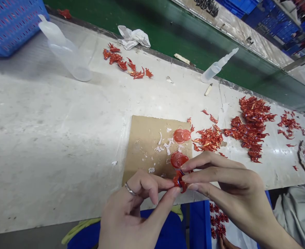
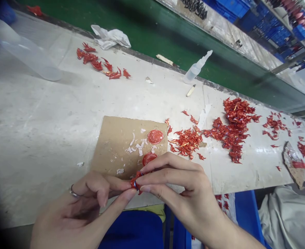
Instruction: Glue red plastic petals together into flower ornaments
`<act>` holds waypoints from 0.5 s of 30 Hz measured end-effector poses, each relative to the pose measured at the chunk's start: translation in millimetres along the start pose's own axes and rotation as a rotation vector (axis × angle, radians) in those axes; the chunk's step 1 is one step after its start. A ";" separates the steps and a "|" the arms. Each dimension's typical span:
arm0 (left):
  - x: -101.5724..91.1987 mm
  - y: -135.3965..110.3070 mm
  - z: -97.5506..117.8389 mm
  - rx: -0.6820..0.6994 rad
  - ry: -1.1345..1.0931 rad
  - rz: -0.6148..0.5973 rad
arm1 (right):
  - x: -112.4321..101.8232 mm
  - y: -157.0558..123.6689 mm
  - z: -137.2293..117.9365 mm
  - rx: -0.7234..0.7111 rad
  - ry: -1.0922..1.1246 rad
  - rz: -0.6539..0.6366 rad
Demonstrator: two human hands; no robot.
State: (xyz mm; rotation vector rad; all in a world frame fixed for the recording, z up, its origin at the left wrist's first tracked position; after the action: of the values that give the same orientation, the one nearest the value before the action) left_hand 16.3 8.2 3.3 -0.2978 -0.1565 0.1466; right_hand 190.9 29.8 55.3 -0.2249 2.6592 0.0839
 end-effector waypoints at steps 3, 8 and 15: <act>0.8 -0.3 1.0 0.024 -0.001 -0.003 | 0.4 -0.9 0.9 -0.005 -0.003 0.009; 0.9 -1.6 2.9 0.031 0.018 0.009 | 1.4 -2.2 2.1 -0.027 -0.046 0.019; -2.7 -0.7 -1.1 0.103 0.060 -0.015 | 3.8 -4.9 2.6 -0.103 -0.091 0.000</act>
State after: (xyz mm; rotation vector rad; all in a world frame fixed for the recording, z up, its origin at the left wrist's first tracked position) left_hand 13.9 6.7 2.1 -0.1985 -0.0916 0.1301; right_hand 189.6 24.6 51.2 -0.2478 2.5669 0.2261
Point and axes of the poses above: each hand's wrist, its own y-axis towards the middle knuckle, its own x-axis out of the palm, z = x × y, the point moved 1 cm from there along y, towards the middle knuckle, and after that the axes turned 4 degrees about -y, right-handed, at the moved point
